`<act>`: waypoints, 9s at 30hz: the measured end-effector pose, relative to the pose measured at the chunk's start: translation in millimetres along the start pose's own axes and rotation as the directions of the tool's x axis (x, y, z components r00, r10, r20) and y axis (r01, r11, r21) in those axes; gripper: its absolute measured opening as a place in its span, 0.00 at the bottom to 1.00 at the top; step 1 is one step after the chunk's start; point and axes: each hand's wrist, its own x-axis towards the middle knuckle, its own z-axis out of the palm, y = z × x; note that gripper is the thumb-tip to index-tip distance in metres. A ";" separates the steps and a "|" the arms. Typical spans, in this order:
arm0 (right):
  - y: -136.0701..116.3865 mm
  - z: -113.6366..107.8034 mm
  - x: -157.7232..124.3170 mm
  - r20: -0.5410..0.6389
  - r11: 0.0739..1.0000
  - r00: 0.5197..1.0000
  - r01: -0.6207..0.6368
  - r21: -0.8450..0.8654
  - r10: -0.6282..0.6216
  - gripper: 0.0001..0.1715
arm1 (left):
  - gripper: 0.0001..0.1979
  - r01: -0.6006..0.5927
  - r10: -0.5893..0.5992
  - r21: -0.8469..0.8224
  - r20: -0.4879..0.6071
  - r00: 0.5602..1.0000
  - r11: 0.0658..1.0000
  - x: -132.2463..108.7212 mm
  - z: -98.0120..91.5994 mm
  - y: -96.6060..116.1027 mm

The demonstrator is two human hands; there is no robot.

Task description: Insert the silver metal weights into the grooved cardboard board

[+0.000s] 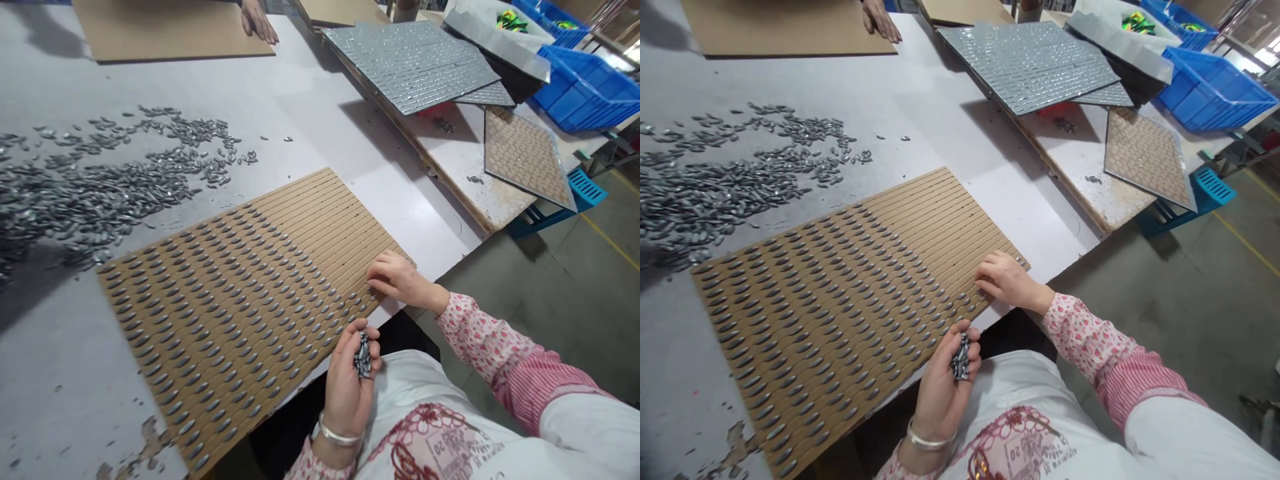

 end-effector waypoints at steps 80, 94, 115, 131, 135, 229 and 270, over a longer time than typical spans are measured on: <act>-23.0 -4.3 -25.5 0.095 0.838 0.980 0.095 0.538 -0.172 0.08 | 0.11 -0.027 0.027 0.007 -0.090 0.996 1.000 12.6 4.1 -10.3; 29.3 -5.3 -11.6 -0.105 0.956 0.951 -0.293 -0.023 0.289 0.08 | 0.09 0.065 -0.064 0.039 -0.020 0.998 0.997 9.2 5.0 -6.4; -24.5 -4.0 -28.6 0.079 0.884 0.988 0.080 0.461 -0.130 0.09 | 0.11 -0.001 0.003 0.086 -0.023 1.000 0.996 12.1 9.4 -8.4; 50.6 -26.8 -9.5 -0.006 0.990 0.991 -0.131 0.045 0.131 0.02 | 0.10 0.063 -0.061 0.096 -0.023 0.998 0.993 8.0 7.6 -7.9; 54.6 -22.4 -8.1 -0.025 0.991 0.992 -0.124 -0.040 0.123 0.04 | 0.10 0.030 -0.026 0.116 -0.031 0.999 0.993 10.4 6.7 -8.8; -23.5 -2.1 2.8 0.165 0.865 0.964 0.104 0.491 -0.210 0.09 | 0.13 -0.060 0.060 -0.005 -0.050 0.997 0.998 4.1 4.0 -2.9; 14.7 20.1 21.2 0.073 0.986 0.997 0.048 -0.162 -0.037 0.13 | 0.06 -0.008 0.007 0.015 0.108 0.994 1.000 7.6 3.5 -5.2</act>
